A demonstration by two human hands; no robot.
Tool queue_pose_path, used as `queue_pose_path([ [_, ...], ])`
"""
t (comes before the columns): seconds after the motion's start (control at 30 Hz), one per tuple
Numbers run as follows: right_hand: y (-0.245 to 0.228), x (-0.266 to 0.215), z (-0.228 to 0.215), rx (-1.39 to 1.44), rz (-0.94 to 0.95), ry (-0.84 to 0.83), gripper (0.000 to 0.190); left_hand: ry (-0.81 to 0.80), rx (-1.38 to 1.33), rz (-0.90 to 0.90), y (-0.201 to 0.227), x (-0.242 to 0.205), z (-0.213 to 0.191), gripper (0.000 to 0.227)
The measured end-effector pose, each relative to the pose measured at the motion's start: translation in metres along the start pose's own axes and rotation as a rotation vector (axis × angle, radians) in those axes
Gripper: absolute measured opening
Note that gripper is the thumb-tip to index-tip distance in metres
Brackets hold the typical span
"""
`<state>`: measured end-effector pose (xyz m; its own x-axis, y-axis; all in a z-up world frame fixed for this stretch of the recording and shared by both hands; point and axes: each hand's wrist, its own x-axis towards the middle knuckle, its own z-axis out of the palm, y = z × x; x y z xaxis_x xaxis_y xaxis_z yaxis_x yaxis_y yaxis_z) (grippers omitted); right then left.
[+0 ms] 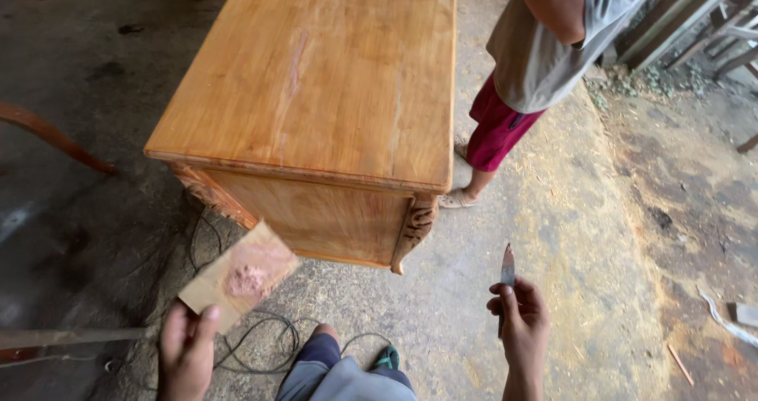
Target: The person uses a small metal spatula to scoop pink filler from a wooden board and applies it into a crack on a wooden table. They repeatedly scrape the filler and press it into the crack while another person sands the table surface nearby.
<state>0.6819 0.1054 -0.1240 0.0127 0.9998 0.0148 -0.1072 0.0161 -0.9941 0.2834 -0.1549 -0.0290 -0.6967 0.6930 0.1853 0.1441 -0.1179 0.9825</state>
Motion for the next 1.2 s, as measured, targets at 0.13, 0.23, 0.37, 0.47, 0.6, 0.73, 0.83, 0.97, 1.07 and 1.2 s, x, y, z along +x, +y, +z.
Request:
queue_pose_path([
  [0.13,-0.071,-0.003,0.027,-0.056,-0.380,-0.108,0.019,-0.097,-0.150,0.227,0.040,0.040,0.049,0.038],
  [0.23,-0.132,-0.010,0.055,-0.344,-0.709,-0.123,0.023,-0.171,-0.170,0.264,0.054,0.075,0.093,0.034],
  [0.37,-0.188,-0.026,0.099,-0.516,-0.867,-0.260,0.031,-0.282,-0.101,0.265,0.073,0.104,0.139,0.030],
  [0.47,-0.211,-0.022,0.127,-0.693,-1.098,-0.218,0.033,-0.376,-0.158,0.348,0.081,0.115,0.152,0.034],
  [0.6,-0.221,-0.021,0.148,-0.831,-1.089,-0.139,0.040,-0.402,-0.144,0.383,0.078,0.129,0.157,0.034],
  [0.73,-0.222,-0.022,0.162,-0.843,-1.093,-0.108,0.040,-0.414,-0.126,0.388,0.078,0.139,0.160,0.030],
  [0.83,-0.220,-0.022,0.172,-0.851,-1.064,-0.077,0.040,-0.438,-0.122,0.494,0.082,0.144,0.161,0.032],
  [0.97,-0.218,-0.024,0.177,-0.739,-1.010,-0.073,0.036,-0.425,-0.165,0.519,0.083,0.149,0.162,0.033],
  [1.07,-0.221,-0.022,0.161,-0.541,-0.848,-0.197,0.032,-0.332,-0.227,0.489,0.087,0.166,0.153,0.032],
  [1.2,-0.231,0.000,0.130,-0.651,-0.906,0.049,0.025,-0.027,-0.233,0.566,0.100,0.201,0.114,0.031],
])
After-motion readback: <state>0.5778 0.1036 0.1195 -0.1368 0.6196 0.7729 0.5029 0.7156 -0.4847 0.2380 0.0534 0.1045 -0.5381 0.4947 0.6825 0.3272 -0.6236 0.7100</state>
